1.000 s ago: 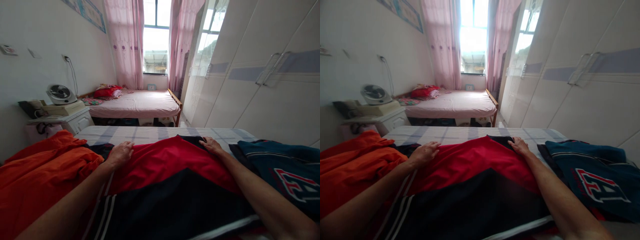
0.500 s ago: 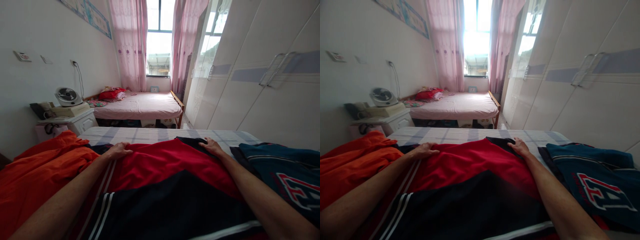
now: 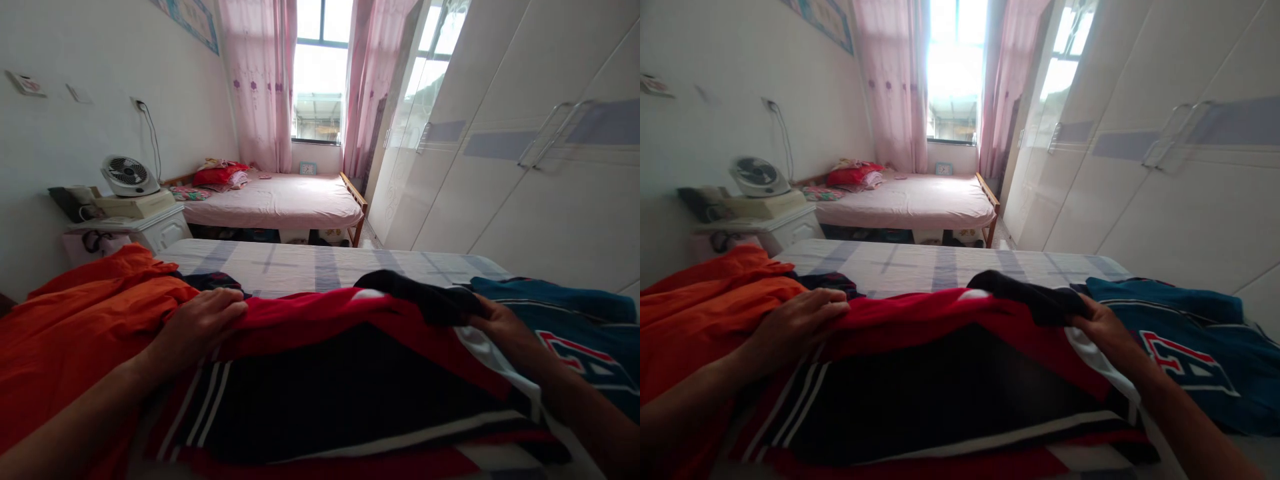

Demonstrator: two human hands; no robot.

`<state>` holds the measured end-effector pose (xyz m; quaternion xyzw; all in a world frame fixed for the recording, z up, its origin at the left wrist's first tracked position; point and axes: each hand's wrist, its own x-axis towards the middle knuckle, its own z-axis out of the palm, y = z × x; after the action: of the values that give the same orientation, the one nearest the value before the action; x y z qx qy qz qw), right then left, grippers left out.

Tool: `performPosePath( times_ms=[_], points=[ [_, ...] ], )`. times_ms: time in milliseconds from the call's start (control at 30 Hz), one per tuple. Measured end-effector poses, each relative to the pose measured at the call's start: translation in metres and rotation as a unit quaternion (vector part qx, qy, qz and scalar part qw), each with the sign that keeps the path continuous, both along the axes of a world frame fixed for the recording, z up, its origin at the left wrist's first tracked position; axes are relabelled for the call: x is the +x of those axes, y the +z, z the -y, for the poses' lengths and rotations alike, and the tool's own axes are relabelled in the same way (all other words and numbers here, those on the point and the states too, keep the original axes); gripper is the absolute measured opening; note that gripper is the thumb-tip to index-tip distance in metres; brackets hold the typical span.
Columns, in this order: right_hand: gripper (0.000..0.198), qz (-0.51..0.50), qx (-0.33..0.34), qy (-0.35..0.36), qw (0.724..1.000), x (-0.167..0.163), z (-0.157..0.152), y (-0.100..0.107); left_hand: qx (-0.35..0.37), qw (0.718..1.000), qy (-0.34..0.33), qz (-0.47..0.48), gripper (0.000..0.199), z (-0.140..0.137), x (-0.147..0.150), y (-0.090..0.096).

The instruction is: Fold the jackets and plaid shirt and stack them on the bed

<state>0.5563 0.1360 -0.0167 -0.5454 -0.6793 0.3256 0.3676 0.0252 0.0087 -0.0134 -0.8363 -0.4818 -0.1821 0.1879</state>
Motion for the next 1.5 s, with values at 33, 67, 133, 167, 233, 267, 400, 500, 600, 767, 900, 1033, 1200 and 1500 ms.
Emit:
performPosePath(
  times_ms=[33, 67, 133, 167, 233, 267, 400, 500, 600, 767, 900, 1033, 1200, 1500],
  points=[
    [0.043, 0.015, -0.031, 0.018, 0.999, 0.006, 0.011, -0.006, -0.003, 0.999, -0.026, -0.022, 0.019, 0.009, 0.000, -0.004],
    [0.042, 0.027, -0.056, 0.032, 0.998, 0.010, 0.021, -0.012, -0.009, 0.998, -0.040, -0.040, 0.019, 0.015, 0.001, -0.007],
    [0.041, 0.037, -0.078, 0.036, 0.996, 0.013, 0.033, -0.020, -0.020, 0.997, -0.043, -0.062, 0.019, 0.022, 0.004, -0.010],
    [0.041, 0.044, -0.074, 0.025, 0.996, 0.013, 0.036, -0.022, -0.018, 0.997, -0.037, -0.067, 0.019, 0.024, 0.007, -0.010],
    [0.041, 0.074, -0.048, -0.017, 0.996, 0.014, 0.041, -0.022, -0.009, 0.997, -0.018, -0.070, 0.020, 0.025, 0.011, -0.009],
    [0.039, 0.094, -0.030, -0.037, 0.994, 0.016, 0.042, -0.022, -0.007, 0.998, -0.008, -0.068, 0.022, 0.027, 0.014, -0.007],
    [0.028, 0.119, -0.053, 0.032, 0.991, 0.029, 0.046, -0.017, -0.135, 0.990, 0.000, -0.032, 0.033, 0.037, 0.019, 0.001],
    [0.036, 0.107, -0.089, 0.061, 0.988, 0.032, 0.038, -0.004, -0.256, 0.965, 0.018, 0.049, 0.033, 0.042, 0.022, 0.015],
    [0.042, 0.128, -0.021, -0.002, 0.991, 0.008, 0.021, 0.022, -0.258, 0.955, 0.046, 0.137, 0.031, 0.031, 0.036, 0.033],
    [0.028, 0.149, 0.141, -0.048, 0.978, -0.084, 0.036, 0.042, -0.256, 0.931, 0.057, 0.253, 0.033, -0.023, 0.090, 0.035],
    [0.033, 0.169, 0.228, 0.209, 0.936, -0.149, 0.091, 0.006, -0.320, 0.906, 0.054, 0.272, 0.035, -0.077, 0.136, 0.011],
    [0.054, 0.278, 0.247, 0.256, 0.892, -0.171, 0.124, -0.038, -0.333, 0.902, 0.039, 0.271, 0.048, -0.119, 0.166, -0.009],
    [0.058, 0.298, 0.226, 0.258, 0.891, -0.171, 0.125, -0.057, -0.368, 0.880, 0.019, 0.299, 0.027, -0.142, 0.199, -0.017],
    [0.058, 0.280, 0.209, 0.288, 0.892, -0.170, 0.125, -0.059, -0.169, 0.883, -0.035, 0.437, 0.042, -0.128, 0.243, 0.033]
  ],
)
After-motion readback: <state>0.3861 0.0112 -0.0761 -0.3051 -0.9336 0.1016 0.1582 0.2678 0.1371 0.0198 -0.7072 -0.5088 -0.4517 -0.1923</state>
